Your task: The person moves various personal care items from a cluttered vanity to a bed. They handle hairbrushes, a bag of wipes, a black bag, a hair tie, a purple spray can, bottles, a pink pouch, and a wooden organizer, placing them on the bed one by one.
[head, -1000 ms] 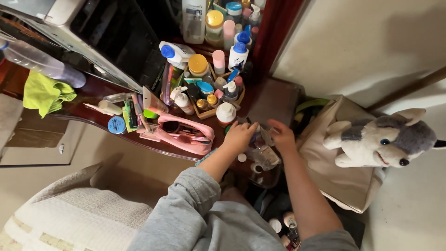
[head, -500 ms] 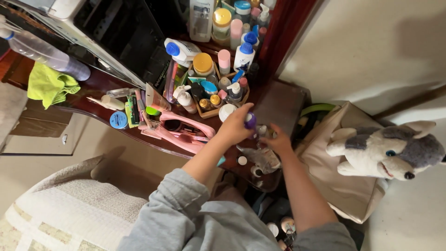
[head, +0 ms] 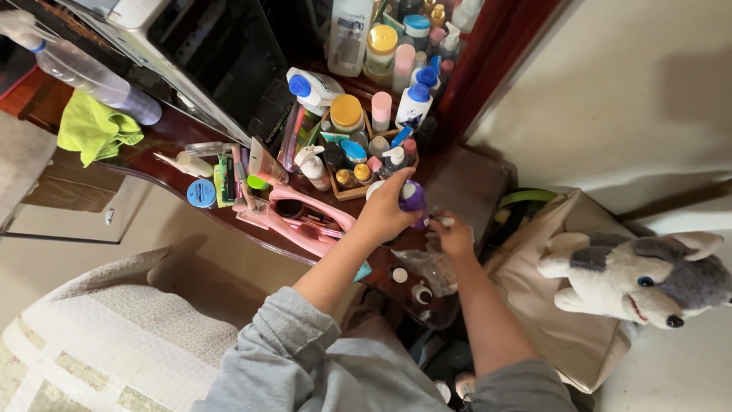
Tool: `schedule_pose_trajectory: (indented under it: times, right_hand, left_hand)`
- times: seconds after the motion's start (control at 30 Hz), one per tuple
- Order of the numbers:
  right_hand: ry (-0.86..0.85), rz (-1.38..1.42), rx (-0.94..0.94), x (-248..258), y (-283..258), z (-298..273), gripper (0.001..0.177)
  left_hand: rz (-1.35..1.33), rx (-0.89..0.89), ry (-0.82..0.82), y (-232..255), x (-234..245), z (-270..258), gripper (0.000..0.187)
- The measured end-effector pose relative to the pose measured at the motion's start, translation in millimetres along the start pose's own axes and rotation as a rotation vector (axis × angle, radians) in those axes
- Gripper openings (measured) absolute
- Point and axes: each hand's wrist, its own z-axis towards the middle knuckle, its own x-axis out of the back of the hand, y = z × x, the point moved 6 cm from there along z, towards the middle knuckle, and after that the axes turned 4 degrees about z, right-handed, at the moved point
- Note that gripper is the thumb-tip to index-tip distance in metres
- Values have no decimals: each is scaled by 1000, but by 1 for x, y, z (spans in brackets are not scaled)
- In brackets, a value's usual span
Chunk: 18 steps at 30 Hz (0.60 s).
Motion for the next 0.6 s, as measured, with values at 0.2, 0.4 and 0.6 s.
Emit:
schedule_pose_trajectory:
  times: [0.2,0.4,0.6]
  right_hand:
    - [219,379,17,45,-11,16,54]
    - [323,551,188,119,-112,-11,29]
    - [290,520,505,176,-197,-25,21]
  left_hand:
    - [-42,-27,82,4,6,3,84]
    - [-243,4,142,8,24,0,86]
    - [-733,-65,215,-18,34,18,78]
